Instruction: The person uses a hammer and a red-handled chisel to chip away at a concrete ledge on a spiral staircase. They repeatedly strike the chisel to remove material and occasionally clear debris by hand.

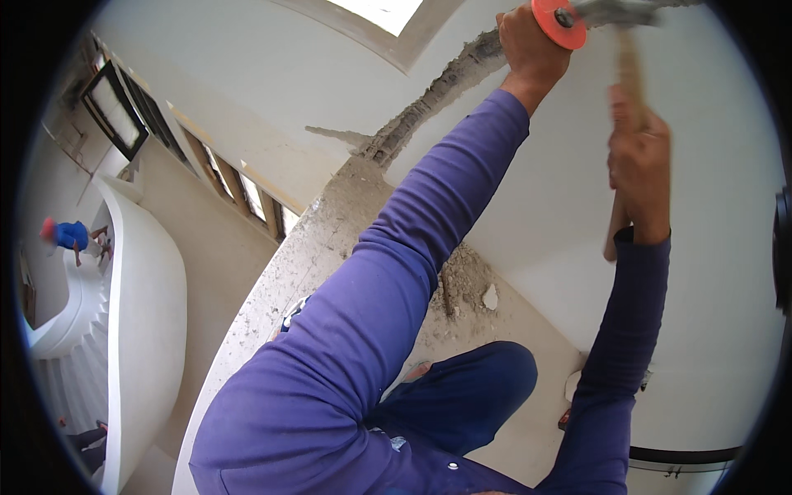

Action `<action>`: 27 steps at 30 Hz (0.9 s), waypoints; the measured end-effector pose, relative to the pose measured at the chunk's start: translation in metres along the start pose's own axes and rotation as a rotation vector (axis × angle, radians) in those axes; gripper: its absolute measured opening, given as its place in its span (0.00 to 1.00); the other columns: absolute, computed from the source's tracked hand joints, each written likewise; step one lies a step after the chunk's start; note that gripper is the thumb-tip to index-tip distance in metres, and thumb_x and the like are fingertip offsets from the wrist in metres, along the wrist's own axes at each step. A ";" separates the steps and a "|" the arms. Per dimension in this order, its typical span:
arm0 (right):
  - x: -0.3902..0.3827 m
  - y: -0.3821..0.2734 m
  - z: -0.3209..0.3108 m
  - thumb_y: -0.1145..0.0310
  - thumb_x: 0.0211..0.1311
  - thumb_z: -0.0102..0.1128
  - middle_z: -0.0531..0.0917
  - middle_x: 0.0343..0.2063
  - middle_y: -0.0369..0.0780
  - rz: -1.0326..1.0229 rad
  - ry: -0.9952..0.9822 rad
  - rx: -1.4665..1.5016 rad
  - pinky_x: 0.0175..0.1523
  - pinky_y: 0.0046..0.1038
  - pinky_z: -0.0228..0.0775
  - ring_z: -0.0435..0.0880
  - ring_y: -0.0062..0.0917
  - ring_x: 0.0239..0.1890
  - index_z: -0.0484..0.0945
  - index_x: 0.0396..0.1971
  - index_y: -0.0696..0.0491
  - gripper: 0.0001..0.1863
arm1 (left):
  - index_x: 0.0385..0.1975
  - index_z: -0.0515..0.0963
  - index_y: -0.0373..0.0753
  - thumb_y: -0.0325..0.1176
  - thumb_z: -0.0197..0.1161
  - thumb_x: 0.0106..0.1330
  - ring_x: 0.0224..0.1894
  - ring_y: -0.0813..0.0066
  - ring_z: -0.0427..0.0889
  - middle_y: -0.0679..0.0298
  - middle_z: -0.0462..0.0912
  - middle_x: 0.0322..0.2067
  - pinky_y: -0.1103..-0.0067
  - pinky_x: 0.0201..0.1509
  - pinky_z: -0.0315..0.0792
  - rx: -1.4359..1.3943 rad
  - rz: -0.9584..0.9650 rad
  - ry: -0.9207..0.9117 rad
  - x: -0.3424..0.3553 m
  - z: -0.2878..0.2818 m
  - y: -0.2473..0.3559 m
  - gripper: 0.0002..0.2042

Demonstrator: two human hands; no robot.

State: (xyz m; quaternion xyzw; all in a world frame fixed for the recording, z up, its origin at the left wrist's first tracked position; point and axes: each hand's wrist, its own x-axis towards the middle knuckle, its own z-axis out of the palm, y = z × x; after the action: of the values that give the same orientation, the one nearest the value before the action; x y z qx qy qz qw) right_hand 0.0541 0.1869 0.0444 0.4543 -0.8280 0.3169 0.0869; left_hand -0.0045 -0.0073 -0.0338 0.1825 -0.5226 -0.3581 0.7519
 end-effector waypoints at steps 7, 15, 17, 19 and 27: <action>-0.034 -0.042 -0.056 0.43 0.76 0.56 0.69 0.16 0.31 -0.148 0.320 0.469 0.24 0.22 0.67 0.67 0.15 0.15 0.73 0.29 0.51 0.25 | 0.25 0.82 0.37 0.34 0.69 0.63 0.32 0.43 0.86 0.49 0.85 0.25 0.57 0.36 0.76 0.037 0.093 0.063 0.003 -0.001 -0.009 0.08; 0.001 0.012 -0.008 0.47 0.75 0.59 0.66 0.12 0.29 -0.082 0.037 0.113 0.17 0.22 0.61 0.65 0.14 0.11 0.74 0.28 0.52 0.24 | 0.26 0.82 0.38 0.37 0.67 0.65 0.32 0.42 0.85 0.49 0.85 0.25 0.56 0.38 0.74 0.049 0.075 0.056 -0.001 0.004 -0.002 0.10; 0.002 0.002 -0.023 0.47 0.75 0.60 0.65 0.11 0.28 0.065 -0.089 -0.017 0.15 0.21 0.57 0.64 0.13 0.10 0.72 0.25 0.52 0.24 | 0.27 0.82 0.38 0.37 0.67 0.65 0.33 0.42 0.85 0.49 0.85 0.26 0.55 0.38 0.74 0.046 0.074 0.051 0.005 -0.001 -0.004 0.09; -0.024 -0.020 -0.029 0.47 0.75 0.59 0.65 0.12 0.29 0.017 0.086 0.152 0.17 0.21 0.59 0.65 0.13 0.11 0.71 0.24 0.51 0.25 | 0.27 0.83 0.38 0.37 0.67 0.65 0.33 0.43 0.86 0.49 0.86 0.26 0.55 0.39 0.74 -0.043 -0.012 0.000 -0.002 -0.003 -0.005 0.10; -0.004 0.008 -0.009 0.47 0.75 0.58 0.64 0.12 0.28 0.071 0.007 0.017 0.17 0.21 0.60 0.65 0.14 0.11 0.68 0.23 0.49 0.25 | 0.25 0.83 0.41 0.32 0.71 0.55 0.27 0.53 0.84 0.56 0.85 0.24 0.64 0.38 0.72 0.046 0.009 -0.020 -0.001 -0.006 0.008 0.04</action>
State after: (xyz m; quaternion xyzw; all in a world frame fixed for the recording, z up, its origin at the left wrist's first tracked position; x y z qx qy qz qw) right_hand 0.0487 0.1976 0.0464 0.4243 -0.8406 0.3282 0.0748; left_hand 0.0034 -0.0018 -0.0313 0.1939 -0.5390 -0.3442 0.7439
